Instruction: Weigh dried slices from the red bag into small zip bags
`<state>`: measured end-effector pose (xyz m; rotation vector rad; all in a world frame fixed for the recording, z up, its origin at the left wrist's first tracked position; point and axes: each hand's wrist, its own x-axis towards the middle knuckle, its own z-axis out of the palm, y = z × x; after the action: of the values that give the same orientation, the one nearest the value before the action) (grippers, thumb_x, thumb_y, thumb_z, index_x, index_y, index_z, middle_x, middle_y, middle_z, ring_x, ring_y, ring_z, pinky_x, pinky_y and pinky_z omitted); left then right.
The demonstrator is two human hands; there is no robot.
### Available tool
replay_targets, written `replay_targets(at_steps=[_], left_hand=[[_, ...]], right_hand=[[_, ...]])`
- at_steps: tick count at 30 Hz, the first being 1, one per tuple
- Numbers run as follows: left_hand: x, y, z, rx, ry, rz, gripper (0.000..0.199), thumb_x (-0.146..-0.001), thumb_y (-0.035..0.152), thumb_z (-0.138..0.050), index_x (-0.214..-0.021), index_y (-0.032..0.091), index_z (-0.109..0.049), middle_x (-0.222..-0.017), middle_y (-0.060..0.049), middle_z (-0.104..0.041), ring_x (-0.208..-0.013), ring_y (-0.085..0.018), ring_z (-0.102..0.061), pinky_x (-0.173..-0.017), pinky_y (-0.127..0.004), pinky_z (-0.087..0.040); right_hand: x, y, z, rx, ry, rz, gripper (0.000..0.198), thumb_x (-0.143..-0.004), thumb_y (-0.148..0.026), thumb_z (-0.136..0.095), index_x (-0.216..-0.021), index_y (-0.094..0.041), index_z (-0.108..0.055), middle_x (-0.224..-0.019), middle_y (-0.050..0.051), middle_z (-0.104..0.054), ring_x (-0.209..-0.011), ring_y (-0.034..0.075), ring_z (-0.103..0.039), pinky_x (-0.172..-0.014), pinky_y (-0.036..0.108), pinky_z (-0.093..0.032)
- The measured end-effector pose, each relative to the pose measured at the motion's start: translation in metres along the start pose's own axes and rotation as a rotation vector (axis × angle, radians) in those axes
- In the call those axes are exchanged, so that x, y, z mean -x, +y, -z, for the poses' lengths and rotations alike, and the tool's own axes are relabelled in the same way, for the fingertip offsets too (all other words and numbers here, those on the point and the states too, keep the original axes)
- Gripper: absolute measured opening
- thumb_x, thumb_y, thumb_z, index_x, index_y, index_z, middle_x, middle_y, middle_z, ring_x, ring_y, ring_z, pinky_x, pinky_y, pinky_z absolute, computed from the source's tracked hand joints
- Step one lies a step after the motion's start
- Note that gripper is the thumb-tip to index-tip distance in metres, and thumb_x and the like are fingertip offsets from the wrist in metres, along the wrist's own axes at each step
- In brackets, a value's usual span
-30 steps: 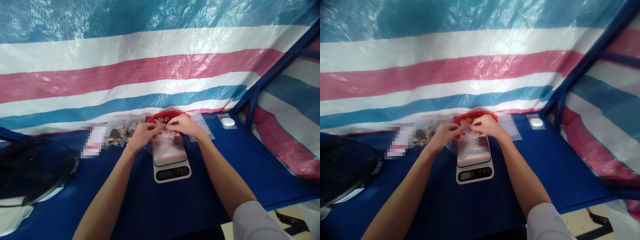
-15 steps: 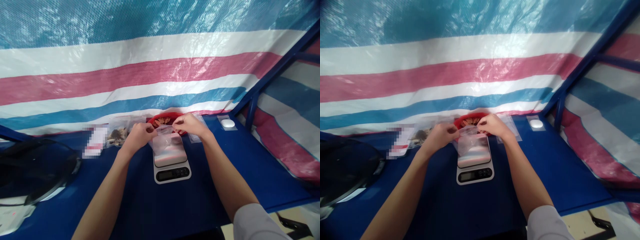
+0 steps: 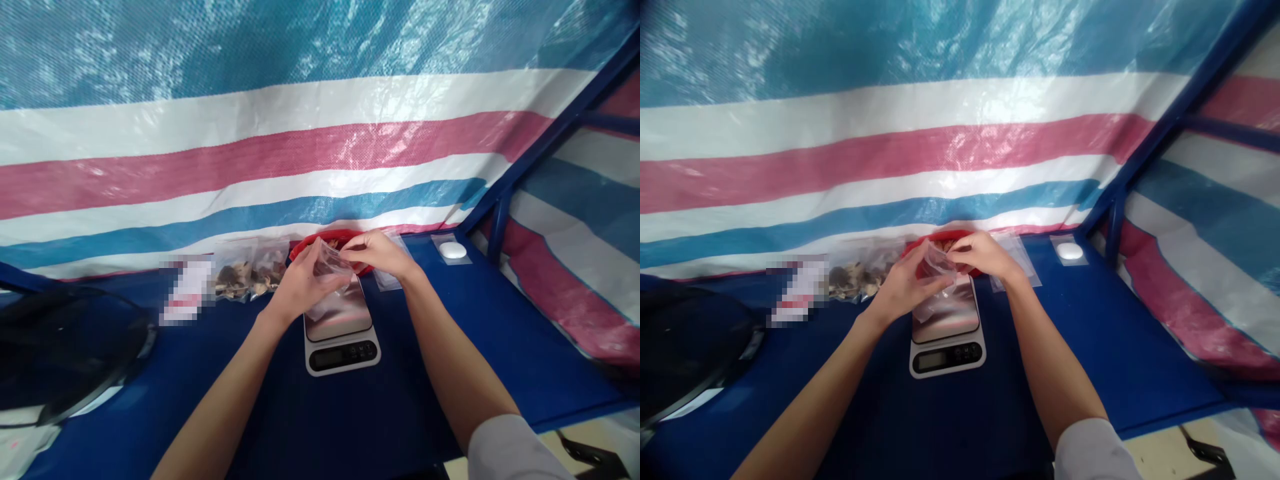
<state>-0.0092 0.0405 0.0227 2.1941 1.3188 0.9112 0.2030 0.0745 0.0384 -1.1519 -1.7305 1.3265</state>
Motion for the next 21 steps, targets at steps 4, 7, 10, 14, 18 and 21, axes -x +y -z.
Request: replay_targets(at_steps=[4, 7, 10, 14, 18, 21], left_hand=[[0.004, -0.009, -0.019, 0.005, -0.024, 0.024, 0.119, -0.067, 0.062, -0.084, -0.161, 0.023, -0.022, -0.161, -0.020, -0.038, -0.149, -0.039, -0.037, -0.119, -0.058, -0.034], [0.006, -0.012, -0.028, -0.003, -0.027, 0.051, 0.126, -0.067, 0.062, -0.085, -0.162, 0.024, -0.012, -0.165, -0.020, -0.029, -0.152, -0.041, -0.027, -0.120, -0.062, -0.031], [0.006, -0.011, -0.031, -0.004, 0.011, 0.057, 0.113, -0.073, 0.055, -0.082, -0.160, 0.024, -0.019, -0.162, -0.019, -0.036, -0.151, -0.041, -0.031, -0.117, -0.062, -0.034], [0.004, -0.007, -0.028, 0.006, 0.122, -0.026, 0.082, -0.079, 0.042, -0.079, -0.149, 0.025, -0.039, -0.143, -0.013, -0.057, -0.136, -0.034, -0.052, -0.112, -0.054, -0.044], [0.003, -0.004, -0.026, 0.019, 0.178, -0.067, 0.062, -0.082, 0.035, -0.076, -0.137, 0.024, -0.050, -0.129, -0.010, -0.065, -0.123, -0.029, -0.061, -0.106, -0.049, -0.049], [0.003, -0.004, -0.026, 0.002, 0.171, -0.044, 0.062, -0.082, 0.038, -0.077, -0.136, 0.023, -0.051, -0.127, -0.011, -0.066, -0.122, -0.030, -0.061, -0.105, -0.049, -0.050]], right_hand=[[-0.001, -0.002, -0.002, 0.019, -0.043, 0.039, 0.018, -0.080, -0.034, -0.072, -0.078, -0.017, -0.077, -0.070, 0.002, -0.071, -0.063, 0.014, -0.066, -0.060, 0.024, -0.056], [-0.001, -0.002, -0.004, 0.012, -0.078, 0.046, 0.022, -0.081, -0.036, -0.072, -0.074, -0.016, -0.075, -0.064, 0.001, -0.066, -0.061, 0.012, -0.062, -0.059, 0.024, -0.055], [-0.001, -0.001, -0.004, -0.017, -0.078, 0.001, 0.019, -0.080, -0.034, -0.072, -0.078, -0.015, -0.076, -0.068, 0.002, -0.068, -0.061, 0.012, -0.063, -0.058, 0.023, -0.055], [0.000, 0.001, -0.001, -0.006, -0.062, -0.052, 0.017, -0.081, -0.031, -0.071, -0.083, -0.016, -0.078, -0.068, 0.003, -0.071, -0.060, 0.013, -0.066, -0.057, 0.022, -0.055], [0.000, 0.002, 0.006, 0.101, -0.035, 0.000, 0.018, -0.083, -0.032, -0.069, -0.083, -0.017, -0.079, -0.071, 0.003, -0.074, -0.063, 0.015, -0.068, -0.059, 0.024, -0.055], [0.001, 0.001, 0.012, 0.176, 0.042, 0.088, 0.020, -0.084, -0.036, -0.069, -0.083, -0.018, -0.080, -0.079, 0.003, -0.077, -0.071, 0.018, -0.071, -0.066, 0.027, -0.056]])
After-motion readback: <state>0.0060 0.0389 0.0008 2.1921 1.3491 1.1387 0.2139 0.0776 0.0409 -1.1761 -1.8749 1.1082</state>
